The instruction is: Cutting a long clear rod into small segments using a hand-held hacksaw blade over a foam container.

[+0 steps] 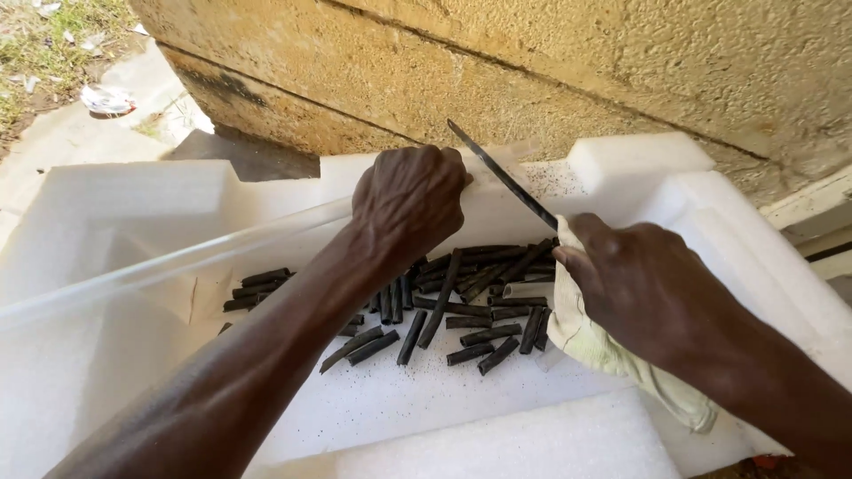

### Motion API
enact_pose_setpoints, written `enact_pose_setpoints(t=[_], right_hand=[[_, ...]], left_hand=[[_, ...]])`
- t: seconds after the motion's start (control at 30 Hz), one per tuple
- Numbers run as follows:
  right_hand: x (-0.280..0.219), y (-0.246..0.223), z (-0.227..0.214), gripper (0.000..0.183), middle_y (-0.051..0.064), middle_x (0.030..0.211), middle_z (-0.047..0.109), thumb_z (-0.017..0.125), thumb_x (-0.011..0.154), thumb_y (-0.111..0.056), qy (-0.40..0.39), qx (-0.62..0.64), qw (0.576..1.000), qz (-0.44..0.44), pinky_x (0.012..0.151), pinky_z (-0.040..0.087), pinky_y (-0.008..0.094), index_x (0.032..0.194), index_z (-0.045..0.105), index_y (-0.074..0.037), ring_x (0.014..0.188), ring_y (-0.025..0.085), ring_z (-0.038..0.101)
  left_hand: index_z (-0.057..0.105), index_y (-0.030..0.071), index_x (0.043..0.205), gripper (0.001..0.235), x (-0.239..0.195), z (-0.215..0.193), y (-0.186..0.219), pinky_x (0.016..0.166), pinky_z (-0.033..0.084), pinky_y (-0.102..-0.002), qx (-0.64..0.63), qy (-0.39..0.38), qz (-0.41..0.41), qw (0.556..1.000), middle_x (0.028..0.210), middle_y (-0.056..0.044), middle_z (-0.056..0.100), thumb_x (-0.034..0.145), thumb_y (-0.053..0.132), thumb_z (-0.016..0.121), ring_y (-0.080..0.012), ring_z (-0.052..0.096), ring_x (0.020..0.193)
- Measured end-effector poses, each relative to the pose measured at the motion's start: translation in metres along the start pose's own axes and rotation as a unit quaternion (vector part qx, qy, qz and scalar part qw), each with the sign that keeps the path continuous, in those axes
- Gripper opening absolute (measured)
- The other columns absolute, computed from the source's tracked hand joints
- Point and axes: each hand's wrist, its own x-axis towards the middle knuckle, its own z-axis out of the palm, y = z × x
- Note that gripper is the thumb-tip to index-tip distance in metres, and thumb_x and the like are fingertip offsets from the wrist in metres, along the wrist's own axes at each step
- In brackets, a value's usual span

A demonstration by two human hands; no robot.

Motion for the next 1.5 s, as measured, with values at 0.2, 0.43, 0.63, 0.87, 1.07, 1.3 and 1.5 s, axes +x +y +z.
enact_pose_setpoints(t=[0.2, 0.43, 0.63, 0.87, 1.07, 1.3, 1.5], right_hand=[[0.023, 0.001, 0.044, 0.036, 0.016, 0.065, 0.067, 0.056, 0.100, -0.037, 0.081, 0.004, 0.997, -0.015, 0.052, 0.064, 0.049, 0.125, 0.065, -0.013, 0.066, 0.038, 0.076], [-0.014, -0.011, -0.008, 0.024, 0.018, 0.061, 0.068, 0.060, 0.100, -0.030, 0.049, 0.000, 0.998, -0.026, 0.049, 0.065, 0.045, 0.116, 0.067, -0.013, 0.059, 0.033, 0.077], [0.013, -0.020, 0.006, 0.034, 0.016, 0.063, 0.066, 0.048, 0.104, -0.038, -0.007, 0.007, 0.999, -0.030, 0.051, 0.063, 0.048, 0.112, 0.063, -0.009, 0.065, 0.035, 0.077], [0.043, -0.035, 0.012, 0.028, 0.016, 0.063, 0.063, 0.049, 0.105, -0.026, 0.041, 0.035, 0.996, -0.072, 0.046, 0.061, 0.047, 0.107, 0.063, -0.002, 0.060, 0.035, 0.074], [0.029, -0.043, 0.013, 0.030, 0.013, 0.061, 0.062, 0.045, 0.108, -0.028, 0.054, -0.003, 0.995, -0.088, 0.047, 0.062, 0.045, 0.108, 0.060, -0.003, 0.058, 0.032, 0.074], [0.033, -0.065, 0.025, 0.031, 0.018, 0.066, 0.066, 0.043, 0.108, -0.024, 0.065, 0.073, 0.988, -0.123, 0.048, 0.062, 0.048, 0.114, 0.060, 0.001, 0.059, 0.037, 0.075], [0.038, -0.057, 0.014, 0.030, 0.012, 0.065, 0.068, 0.051, 0.106, -0.027, 0.094, -0.022, 0.987, -0.131, 0.049, 0.063, 0.043, 0.118, 0.061, -0.001, 0.061, 0.031, 0.077]], left_hand=[[0.065, -0.001, 0.075, 0.016, -0.008, 0.003, -0.004, 0.049, 0.055, -0.039, 0.023, -0.007, -0.008, 1.000, 0.060, -0.013, 0.059, 0.075, 0.005, 0.050, -0.0320, 0.064, 0.052], [0.065, -0.001, 0.077, 0.013, -0.017, -0.032, 0.021, 0.042, 0.053, -0.046, -0.038, -0.040, -0.030, 0.998, 0.061, -0.014, 0.058, 0.077, 0.007, 0.054, -0.0362, 0.066, 0.052], [0.065, 0.004, 0.079, 0.017, -0.025, -0.027, 0.015, 0.048, 0.052, -0.042, 0.036, -0.026, -0.005, 0.999, 0.069, -0.015, 0.064, 0.083, 0.009, 0.050, -0.0324, 0.066, 0.052], [0.066, 0.001, 0.082, 0.022, -0.020, -0.036, 0.014, 0.049, 0.053, -0.043, 0.027, -0.041, -0.009, 0.999, 0.068, -0.017, 0.064, 0.087, 0.014, 0.049, -0.0334, 0.067, 0.054], [0.073, 0.001, 0.095, 0.032, -0.022, -0.057, 0.003, 0.061, 0.057, -0.042, 0.006, -0.075, -0.036, 0.996, 0.076, -0.018, 0.068, 0.098, 0.024, 0.052, -0.0328, 0.071, 0.068], [0.077, 0.004, 0.102, 0.066, -0.034, -0.067, -0.028, 0.104, 0.048, -0.055, -0.018, -0.114, -0.120, 0.986, 0.125, -0.027, 0.064, 0.100, 0.064, 0.050, -0.0435, 0.057, 0.129], [0.068, -0.001, 0.092, 0.054, -0.036, -0.052, -0.009, 0.066, 0.057, -0.057, -0.014, -0.096, -0.158, 0.983, 0.080, -0.020, 0.068, 0.099, 0.050, 0.052, -0.0440, 0.074, 0.082]])
